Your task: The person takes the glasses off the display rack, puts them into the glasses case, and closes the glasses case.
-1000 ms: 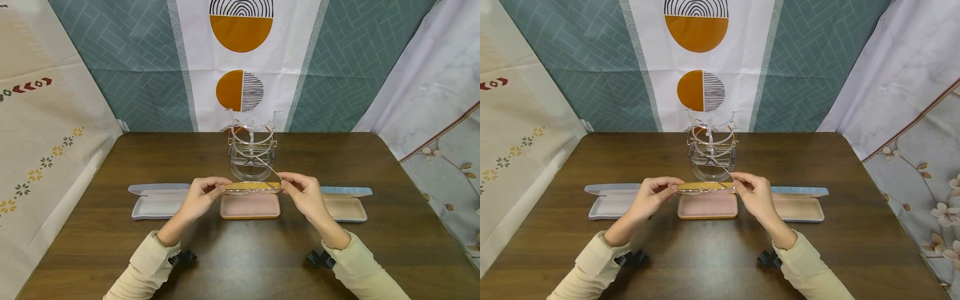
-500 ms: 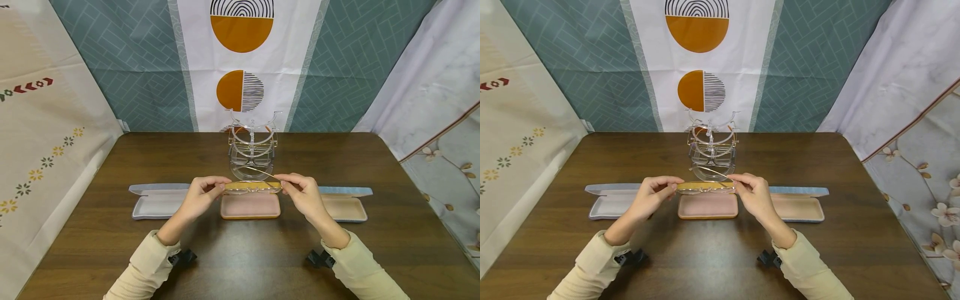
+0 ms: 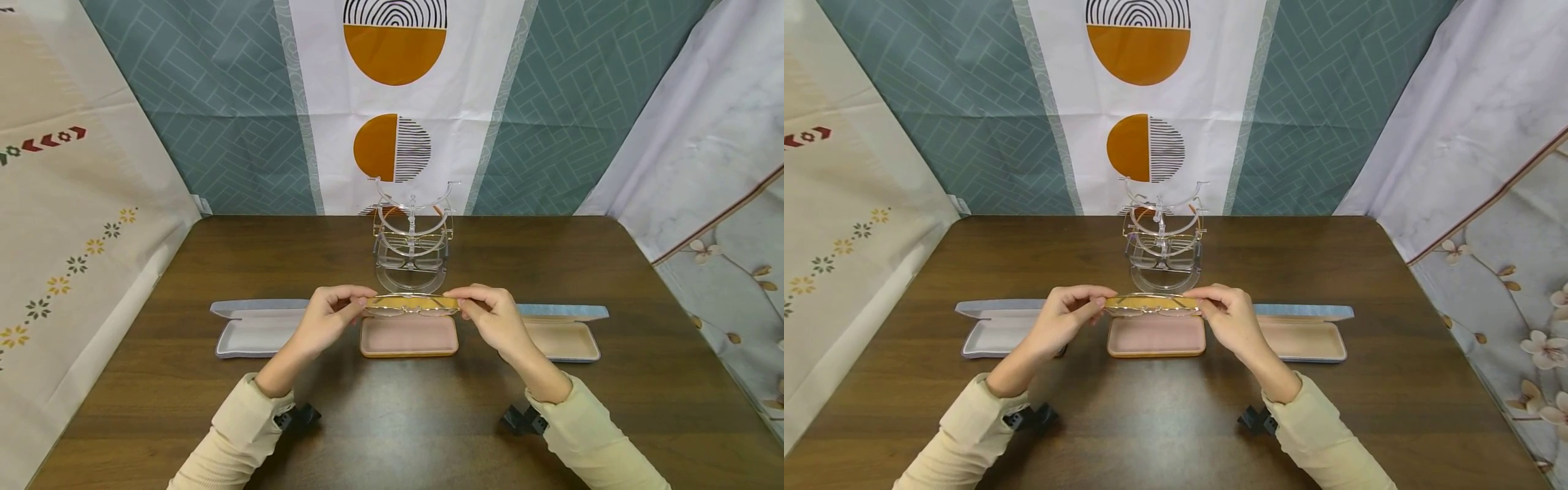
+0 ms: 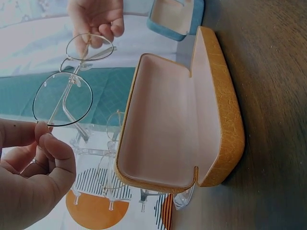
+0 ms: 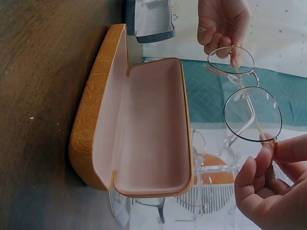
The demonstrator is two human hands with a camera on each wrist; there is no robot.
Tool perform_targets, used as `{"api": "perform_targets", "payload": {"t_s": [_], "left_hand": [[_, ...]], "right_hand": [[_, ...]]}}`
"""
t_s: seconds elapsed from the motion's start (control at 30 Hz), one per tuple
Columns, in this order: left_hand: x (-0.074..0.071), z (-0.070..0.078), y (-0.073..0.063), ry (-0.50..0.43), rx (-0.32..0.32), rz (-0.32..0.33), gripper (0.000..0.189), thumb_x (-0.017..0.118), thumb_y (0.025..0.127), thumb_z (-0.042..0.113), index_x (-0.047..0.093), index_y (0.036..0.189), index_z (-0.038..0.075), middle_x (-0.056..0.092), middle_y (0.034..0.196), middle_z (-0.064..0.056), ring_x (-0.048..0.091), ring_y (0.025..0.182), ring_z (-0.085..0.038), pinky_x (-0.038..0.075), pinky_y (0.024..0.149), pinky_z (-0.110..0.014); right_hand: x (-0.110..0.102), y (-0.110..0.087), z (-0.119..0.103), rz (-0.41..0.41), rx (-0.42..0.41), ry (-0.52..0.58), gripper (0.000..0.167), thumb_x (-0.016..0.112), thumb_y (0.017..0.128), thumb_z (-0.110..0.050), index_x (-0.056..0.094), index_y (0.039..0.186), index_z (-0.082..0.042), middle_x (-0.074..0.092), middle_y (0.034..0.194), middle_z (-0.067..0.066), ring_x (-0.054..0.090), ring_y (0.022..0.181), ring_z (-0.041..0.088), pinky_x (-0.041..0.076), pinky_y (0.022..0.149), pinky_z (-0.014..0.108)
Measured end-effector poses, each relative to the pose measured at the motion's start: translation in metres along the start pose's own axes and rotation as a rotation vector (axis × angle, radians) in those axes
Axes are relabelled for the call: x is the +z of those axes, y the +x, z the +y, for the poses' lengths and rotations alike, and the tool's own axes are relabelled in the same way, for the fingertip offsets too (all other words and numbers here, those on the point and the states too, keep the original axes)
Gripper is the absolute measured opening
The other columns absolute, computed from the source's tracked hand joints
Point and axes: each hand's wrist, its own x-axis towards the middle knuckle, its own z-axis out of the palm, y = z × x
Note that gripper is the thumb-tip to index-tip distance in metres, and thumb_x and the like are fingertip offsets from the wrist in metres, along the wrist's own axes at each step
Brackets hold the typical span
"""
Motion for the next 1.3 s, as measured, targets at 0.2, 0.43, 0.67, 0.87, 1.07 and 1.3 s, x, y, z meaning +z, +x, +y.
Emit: {"api": "perform_targets", "payload": {"t_s": [0.2,0.43,0.67,0.87,1.07,1.3], "left_hand": [[0.000,0.000,0.000,-0.002,-0.002,0.000,0.018,0.050,0.087,-0.008,0.063,0.098,-0.012,0.049,0.059,-0.004,0.045,0.053,-0.011,0.036,0.049,-0.022],[-0.001,0.000,-0.001,0.009,0.005,0.006,0.018,0.051,0.087,-0.006,0.065,0.098,-0.008,0.049,0.060,-0.015,0.045,0.052,-0.015,0.036,0.049,-0.022],[-0.003,-0.004,-0.002,0.011,0.030,-0.018,0.017,0.058,0.083,-0.006,0.063,0.099,-0.010,0.054,0.067,-0.015,0.048,0.056,-0.011,0.041,0.053,-0.020],[-0.006,-0.008,-0.003,0.032,0.103,-0.071,0.020,0.064,0.080,-0.006,0.063,0.099,-0.011,0.053,0.068,-0.005,0.048,0.060,-0.008,0.040,0.053,-0.019],[-0.006,-0.010,-0.003,0.090,0.136,-0.060,0.018,0.063,0.081,-0.006,0.064,0.098,-0.010,0.053,0.068,-0.004,0.045,0.058,-0.007,0.037,0.050,-0.019],[-0.008,-0.010,-0.003,0.107,0.125,-0.043,0.016,0.062,0.082,-0.005,0.064,0.098,-0.009,0.056,0.068,-0.010,0.044,0.054,-0.006,0.036,0.048,-0.019]], "right_hand": [[0.000,0.001,-0.001,-0.016,0.023,0.002,0.020,0.052,0.086,0.008,0.069,0.097,0.003,0.056,0.075,0.015,0.051,0.065,0.027,0.046,0.061,0.028],[0.000,0.002,0.001,-0.032,0.042,0.010,0.020,0.051,0.087,0.007,0.068,0.098,0.004,0.056,0.074,0.013,0.052,0.066,0.028,0.041,0.055,0.025],[0.000,0.003,0.004,-0.039,0.083,0.060,0.020,0.049,0.088,0.007,0.067,0.099,0.007,0.060,0.085,0.021,0.053,0.065,0.019,0.044,0.056,0.026],[-0.001,0.004,0.006,-0.051,0.087,0.117,0.020,0.047,0.089,0.007,0.065,0.099,0.011,0.057,0.081,0.021,0.052,0.063,0.013,0.048,0.064,0.029],[-0.002,0.005,0.007,-0.075,0.079,0.129,0.020,0.048,0.090,0.005,0.064,0.100,0.010,0.057,0.076,0.012,0.054,0.065,0.018,0.048,0.062,0.028],[-0.006,0.003,0.009,-0.134,-0.028,0.134,0.021,0.046,0.090,0.005,0.062,0.104,0.011,0.059,0.082,0.015,0.057,0.070,0.015,0.050,0.066,0.027]]}}
